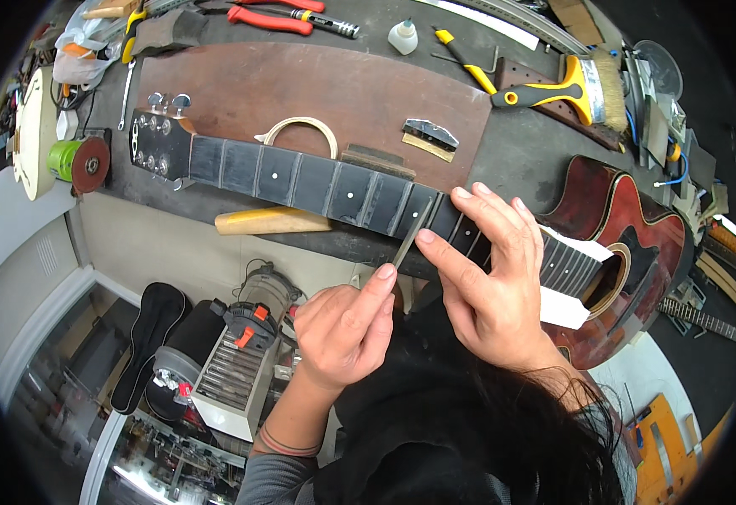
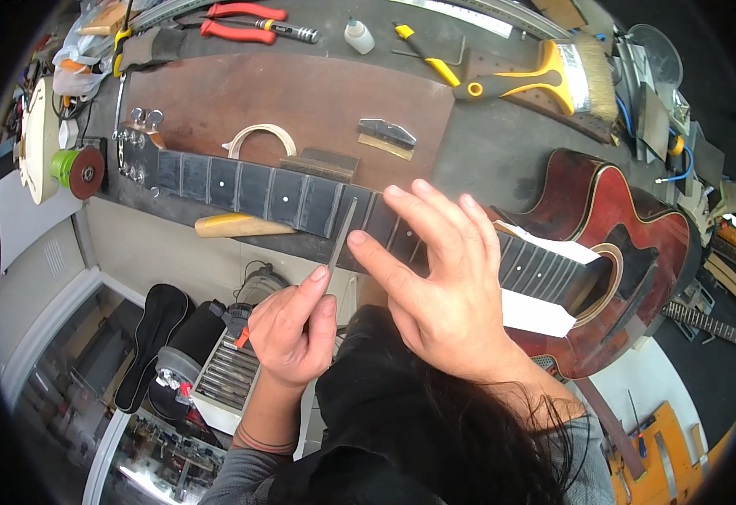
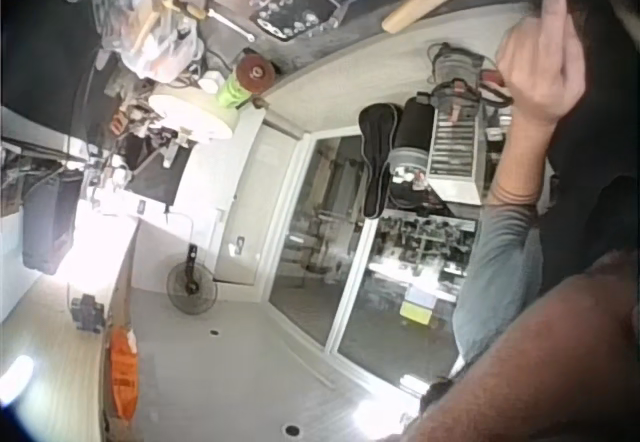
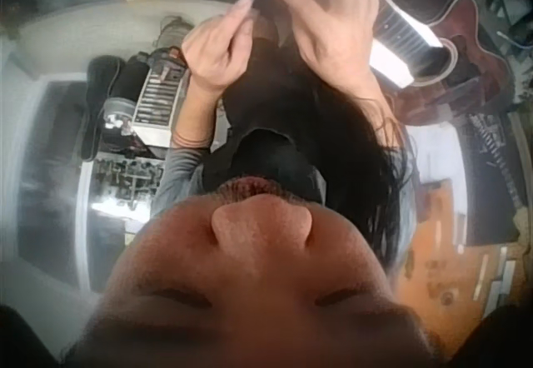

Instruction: The person uses a metal file to smooth the edges of the frets on a guitar neck. They systematically move the file along the fretboard, filing each fret individually. The person briefly switches to a yellow-handled tool to scrape or clean the fretboard surface before resuming the filing process.

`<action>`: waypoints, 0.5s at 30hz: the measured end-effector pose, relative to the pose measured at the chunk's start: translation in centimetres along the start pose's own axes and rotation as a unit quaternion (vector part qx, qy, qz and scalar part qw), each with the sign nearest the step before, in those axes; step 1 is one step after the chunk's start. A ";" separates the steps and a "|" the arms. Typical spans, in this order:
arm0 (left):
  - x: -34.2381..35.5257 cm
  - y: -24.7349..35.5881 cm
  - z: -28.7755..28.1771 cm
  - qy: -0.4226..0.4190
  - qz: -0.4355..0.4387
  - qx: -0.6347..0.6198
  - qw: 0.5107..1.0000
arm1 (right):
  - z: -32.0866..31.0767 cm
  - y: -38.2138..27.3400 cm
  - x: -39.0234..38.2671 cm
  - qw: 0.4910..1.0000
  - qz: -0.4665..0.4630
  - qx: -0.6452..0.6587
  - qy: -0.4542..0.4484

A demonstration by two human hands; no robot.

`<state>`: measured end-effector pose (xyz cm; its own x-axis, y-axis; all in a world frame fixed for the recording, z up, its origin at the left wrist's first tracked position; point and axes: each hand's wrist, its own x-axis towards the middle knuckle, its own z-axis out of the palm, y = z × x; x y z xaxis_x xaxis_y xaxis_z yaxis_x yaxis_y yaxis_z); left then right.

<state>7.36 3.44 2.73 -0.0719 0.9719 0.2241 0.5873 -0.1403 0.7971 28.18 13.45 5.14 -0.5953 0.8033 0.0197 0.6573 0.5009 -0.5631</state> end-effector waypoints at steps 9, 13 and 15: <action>-1.3 -0.7 1.2 0.027 -0.005 0.019 0.999 | 0.7 0.1 0.1 0.998 -0.015 -0.067 0.005; -2.0 -0.7 1.5 0.045 -0.001 0.036 0.998 | 1.0 0.0 0.3 0.997 -0.020 -0.078 0.012; -2.4 -0.7 1.3 0.040 0.012 0.045 0.998 | 1.1 0.0 0.2 0.996 -0.021 -0.085 0.016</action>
<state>8.12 1.40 0.91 -0.1185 0.9499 0.2893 0.6601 -0.1423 0.7376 27.57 13.25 4.27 -0.6104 0.7891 0.0686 0.7025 0.5794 -0.4133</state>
